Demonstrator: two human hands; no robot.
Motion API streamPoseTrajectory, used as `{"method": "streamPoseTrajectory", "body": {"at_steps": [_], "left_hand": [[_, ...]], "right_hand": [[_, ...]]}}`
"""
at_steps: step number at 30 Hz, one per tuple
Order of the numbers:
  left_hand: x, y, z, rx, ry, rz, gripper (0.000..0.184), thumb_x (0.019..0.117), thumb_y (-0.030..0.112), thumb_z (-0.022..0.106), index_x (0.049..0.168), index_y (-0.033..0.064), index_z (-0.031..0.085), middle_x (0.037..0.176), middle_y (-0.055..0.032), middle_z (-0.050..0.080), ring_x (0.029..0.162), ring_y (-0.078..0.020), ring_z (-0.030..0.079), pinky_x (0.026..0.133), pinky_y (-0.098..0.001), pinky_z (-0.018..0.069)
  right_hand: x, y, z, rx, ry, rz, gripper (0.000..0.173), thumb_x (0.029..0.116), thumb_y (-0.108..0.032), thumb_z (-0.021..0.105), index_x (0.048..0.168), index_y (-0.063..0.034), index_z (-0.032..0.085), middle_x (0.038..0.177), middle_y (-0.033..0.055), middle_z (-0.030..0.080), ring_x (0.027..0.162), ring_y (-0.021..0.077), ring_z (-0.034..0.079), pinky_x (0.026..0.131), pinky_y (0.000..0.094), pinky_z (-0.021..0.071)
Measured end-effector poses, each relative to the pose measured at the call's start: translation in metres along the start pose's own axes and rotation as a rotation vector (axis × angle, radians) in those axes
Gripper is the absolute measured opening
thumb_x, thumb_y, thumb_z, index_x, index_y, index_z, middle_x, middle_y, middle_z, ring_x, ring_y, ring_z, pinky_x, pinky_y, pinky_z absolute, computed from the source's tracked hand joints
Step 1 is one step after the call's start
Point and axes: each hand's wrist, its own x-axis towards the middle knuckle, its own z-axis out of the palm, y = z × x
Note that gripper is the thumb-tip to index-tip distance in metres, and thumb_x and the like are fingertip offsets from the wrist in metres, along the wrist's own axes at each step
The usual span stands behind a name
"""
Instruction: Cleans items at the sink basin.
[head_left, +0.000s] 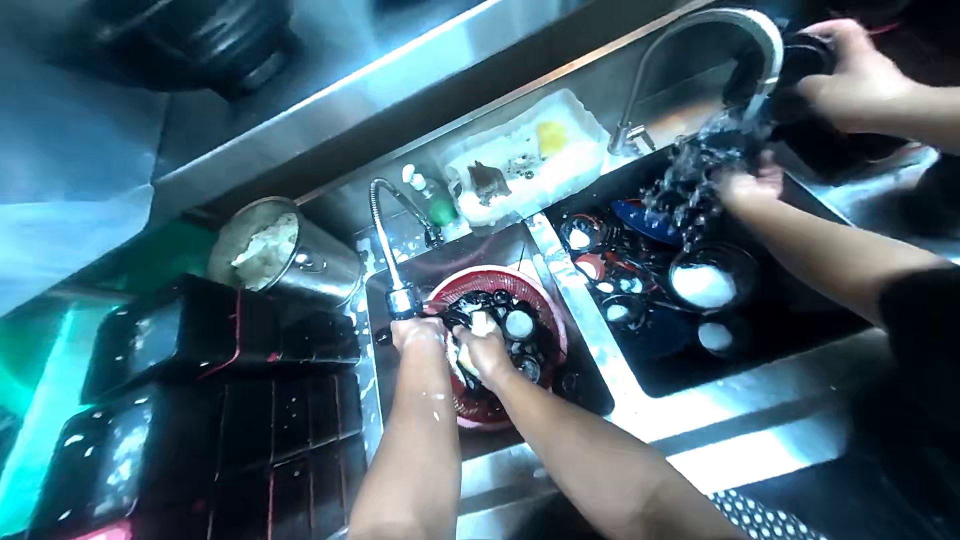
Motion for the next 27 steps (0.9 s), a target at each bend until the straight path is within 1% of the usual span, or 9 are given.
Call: {"method": "streamPoseTrajectory", "body": {"at_steps": [5,7,9,11,13,19,22,25,27], "left_hand": [[0.02,0.042,0.008,0.237,0.16,0.102,0.038,0.0991,0.026,0.056,0.128,0.001,0.058,0.124,-0.0213,0.06,0.108,-0.035,0.061,0.084,-0.0582,0.0537],[0.04,0.045,0.01,0.515,0.199,0.124,0.037,0.0968,0.027,0.06,0.123,0.001,0.062,0.122,-0.0217,0.062,0.108,-0.0362,0.062,0.084,-0.0585,0.0545],[0.051,0.045,0.007,0.769,0.222,0.11,0.036,0.0962,0.031,0.063,0.119,0.0035,0.068,0.124,-0.0215,0.065,0.111,-0.038,0.063,0.084,-0.0604,0.0544],[0.033,0.042,0.008,0.47,0.142,0.038,0.035,0.0976,0.024,0.062,0.124,0.0015,0.061,0.122,-0.0224,0.061,0.107,-0.0364,0.062,0.082,-0.0594,0.0552],[0.018,0.033,0.012,0.225,0.098,-0.001,0.034,0.0984,0.022,0.058,0.125,0.0012,0.058,0.12,-0.0216,0.061,0.103,-0.0344,0.061,0.08,-0.0567,0.0537],[0.019,0.039,0.015,0.257,0.119,-0.052,0.032,0.0991,0.023,0.056,0.121,0.0002,0.061,0.114,-0.022,0.062,0.098,-0.035,0.063,0.077,-0.0573,0.0548],[0.017,0.053,0.018,0.212,0.107,0.006,0.015,0.0981,0.021,0.054,0.098,0.0055,0.057,0.085,-0.0103,0.055,0.068,-0.0212,0.053,0.06,-0.0408,0.0497],[0.012,0.068,0.017,0.432,0.173,0.048,0.022,0.0948,0.02,0.06,0.109,0.0031,0.061,0.096,-0.0139,0.061,0.077,-0.0257,0.06,0.069,-0.0452,0.0547],[0.017,0.065,0.014,0.455,0.221,0.025,0.036,0.0917,0.022,0.065,0.121,0.0005,0.061,0.109,-0.0196,0.064,0.088,-0.0326,0.064,0.074,-0.0523,0.0559]], "right_hand": [[0.021,-0.028,0.044,-0.278,-0.046,-0.047,0.047,0.0908,-0.035,0.076,0.126,-0.0062,0.066,0.118,0.0179,0.069,0.11,0.0317,0.067,0.098,0.0559,0.0537],[0.025,-0.032,0.045,-0.331,-0.069,-0.102,0.044,0.0907,-0.035,0.075,0.125,-0.008,0.068,0.117,0.0154,0.07,0.11,0.0291,0.068,0.098,0.0541,0.0543],[0.028,-0.033,0.041,-0.375,-0.114,-0.135,0.058,0.0883,-0.04,0.079,0.133,-0.0068,0.063,0.124,0.0173,0.068,0.115,0.0302,0.066,0.101,0.0543,0.0527],[0.033,-0.031,0.039,-0.402,-0.14,-0.177,0.067,0.0854,-0.037,0.082,0.14,-0.0072,0.058,0.13,0.0173,0.066,0.12,0.0288,0.064,0.105,0.0522,0.052],[0.038,-0.029,0.037,-0.413,-0.105,-0.191,0.06,0.084,-0.025,0.082,0.137,-0.0076,0.061,0.126,0.0171,0.068,0.116,0.0294,0.066,0.102,0.0537,0.0536],[0.036,-0.025,0.028,-0.293,0.009,-0.042,0.045,0.0837,-0.006,0.072,0.128,-0.0022,0.06,0.112,0.0217,0.068,0.096,0.0345,0.068,0.081,0.0576,0.0574],[0.042,-0.03,0.027,-0.105,0.065,0.031,0.038,0.0839,-0.004,0.07,0.121,-0.0013,0.063,0.105,0.0201,0.068,0.087,0.0313,0.068,0.073,0.0527,0.0575],[0.04,-0.041,0.035,0.073,0.034,0.145,0.029,0.1,-0.031,0.066,0.114,-0.0056,0.067,0.093,0.0077,0.068,0.079,0.018,0.066,0.07,0.0371,0.0569],[0.038,-0.043,0.042,0.023,0.057,0.214,0.044,0.0978,-0.046,0.066,0.117,-0.0062,0.069,0.104,0.0086,0.071,0.094,0.0202,0.067,0.083,0.0423,0.0556]]}}
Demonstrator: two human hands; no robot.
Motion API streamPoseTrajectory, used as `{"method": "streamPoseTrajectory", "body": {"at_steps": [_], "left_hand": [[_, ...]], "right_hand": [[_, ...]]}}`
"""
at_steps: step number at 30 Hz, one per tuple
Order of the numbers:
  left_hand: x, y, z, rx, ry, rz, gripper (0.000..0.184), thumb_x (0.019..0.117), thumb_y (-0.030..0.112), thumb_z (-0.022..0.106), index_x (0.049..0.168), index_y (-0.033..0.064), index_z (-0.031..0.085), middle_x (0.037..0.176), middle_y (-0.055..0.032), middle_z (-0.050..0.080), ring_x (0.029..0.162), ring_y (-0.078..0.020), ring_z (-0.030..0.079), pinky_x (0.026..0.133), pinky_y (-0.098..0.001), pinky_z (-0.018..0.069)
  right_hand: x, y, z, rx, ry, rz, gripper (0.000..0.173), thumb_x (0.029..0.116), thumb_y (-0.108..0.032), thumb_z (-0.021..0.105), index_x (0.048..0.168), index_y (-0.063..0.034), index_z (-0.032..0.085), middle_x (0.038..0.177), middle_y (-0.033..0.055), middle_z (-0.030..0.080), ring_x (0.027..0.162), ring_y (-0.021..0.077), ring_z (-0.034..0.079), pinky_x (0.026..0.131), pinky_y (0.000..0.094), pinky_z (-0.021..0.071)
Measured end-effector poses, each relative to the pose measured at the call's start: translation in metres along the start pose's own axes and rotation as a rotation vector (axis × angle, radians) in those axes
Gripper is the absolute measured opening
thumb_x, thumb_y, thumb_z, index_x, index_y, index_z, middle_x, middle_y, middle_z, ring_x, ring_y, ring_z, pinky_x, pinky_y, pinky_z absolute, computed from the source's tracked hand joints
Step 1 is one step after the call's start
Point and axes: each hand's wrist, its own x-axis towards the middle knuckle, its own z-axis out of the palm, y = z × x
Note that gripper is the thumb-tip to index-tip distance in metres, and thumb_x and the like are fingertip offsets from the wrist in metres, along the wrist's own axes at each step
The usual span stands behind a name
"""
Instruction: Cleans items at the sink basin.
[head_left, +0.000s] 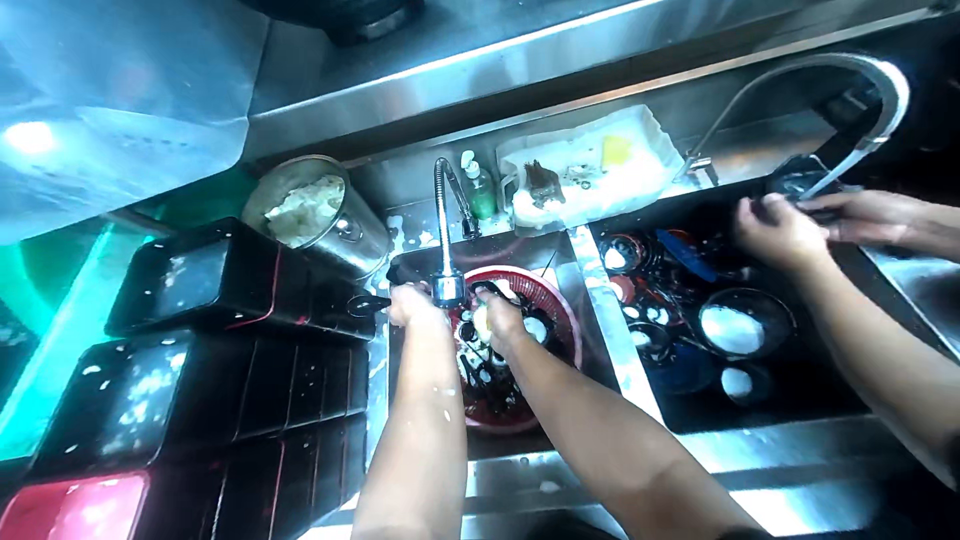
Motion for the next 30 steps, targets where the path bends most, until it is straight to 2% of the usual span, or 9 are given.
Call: {"method": "streamPoseTrajectory", "body": {"at_steps": [2,5,8,13,16,20,24,27,30], "left_hand": [[0.001,-0.005,-0.002,-0.096,-0.002,-0.038,0.04,0.0927,0.023,0.063,0.125,0.0013,0.055,0.109,-0.02,0.06,0.085,-0.0322,0.061,0.068,-0.0515,0.0553],[0.003,-0.007,-0.006,-0.042,0.041,-0.086,0.035,0.0936,0.023,0.061,0.119,0.0,0.06,0.115,-0.0231,0.06,0.097,-0.0374,0.061,0.073,-0.0573,0.0545],[0.009,-0.012,-0.004,-0.024,0.055,-0.108,0.04,0.0963,0.024,0.06,0.129,0.0,0.057,0.127,-0.0232,0.057,0.113,-0.0385,0.059,0.085,-0.0587,0.0542],[0.001,-0.026,0.01,-0.18,0.024,-0.03,0.049,0.106,0.036,0.052,0.143,0.004,0.048,0.133,-0.0229,0.056,0.118,-0.0365,0.059,0.092,-0.0571,0.0525],[0.001,-0.032,0.019,-0.251,-0.04,0.167,0.039,0.1105,0.036,0.045,0.131,0.0049,0.057,0.114,-0.0167,0.064,0.102,-0.0269,0.065,0.087,-0.0484,0.055],[0.004,-0.029,0.029,-0.42,-0.278,0.165,0.031,0.1091,0.031,0.05,0.126,0.0063,0.057,0.104,-0.0136,0.065,0.091,-0.0236,0.066,0.079,-0.0454,0.0577],[0.008,-0.03,0.031,-0.514,-0.423,0.094,0.019,0.1075,0.027,0.052,0.112,0.0084,0.054,0.086,-0.0087,0.057,0.072,-0.0192,0.06,0.063,-0.0399,0.054],[0.013,-0.053,0.037,-0.626,-0.519,0.046,0.023,0.11,0.034,0.044,0.113,0.013,0.053,0.077,-0.0048,0.056,0.058,-0.0156,0.056,0.05,-0.0335,0.0508],[-0.016,-0.081,0.043,-0.609,-0.603,-0.014,0.038,0.1114,0.035,0.031,0.09,0.0119,0.054,0.06,0.0,0.052,0.043,-0.0097,0.047,0.04,-0.0243,0.0437]], "right_hand": [[-0.005,0.005,0.006,-0.071,0.038,-0.031,0.055,0.0923,-0.044,0.073,0.129,-0.004,0.065,0.123,0.0162,0.068,0.114,0.0289,0.065,0.098,0.0529,0.0527],[-0.015,0.022,0.003,-0.159,-0.014,-0.313,0.053,0.0916,-0.026,0.077,0.136,-0.003,0.058,0.133,0.017,0.063,0.124,0.0265,0.06,0.106,0.0487,0.0498],[-0.006,0.049,-0.01,-0.35,-0.205,-0.71,0.038,0.0908,-0.012,0.076,0.126,-0.0008,0.067,0.123,0.0145,0.07,0.115,0.0198,0.066,0.104,0.0394,0.0542],[0.008,0.05,-0.015,-0.547,-0.128,-1.051,0.03,0.0885,-0.011,0.074,0.114,0.0059,0.072,0.112,0.0222,0.072,0.11,0.0305,0.069,0.103,0.0482,0.053],[0.012,0.039,-0.01,-0.466,-0.099,-0.949,0.027,0.0896,-0.012,0.075,0.112,0.0025,0.073,0.11,0.0177,0.073,0.108,0.0244,0.069,0.102,0.0435,0.0539],[0.017,0.028,-0.007,-0.435,-0.097,-0.835,0.025,0.0894,-0.013,0.075,0.11,-0.0011,0.072,0.109,0.0137,0.072,0.107,0.0204,0.068,0.1,0.04,0.0546],[0.013,0.019,-0.027,-0.733,-0.149,-0.969,0.033,0.0893,-0.012,0.073,0.115,0.0085,0.07,0.119,0.0266,0.069,0.119,0.0365,0.064,0.109,0.0504,0.0471],[-0.002,0.0,-0.044,-0.845,-0.17,-0.646,0.031,0.096,-0.02,0.069,0.118,0.0011,0.07,0.119,0.02,0.07,0.116,0.03,0.065,0.105,0.0489,0.0503],[-0.003,0.002,-0.07,-0.664,-0.169,-0.454,0.025,0.0938,-0.018,0.071,0.116,-0.006,0.07,0.108,0.0122,0.072,0.1,0.0224,0.069,0.091,0.0473,0.0577]]}}
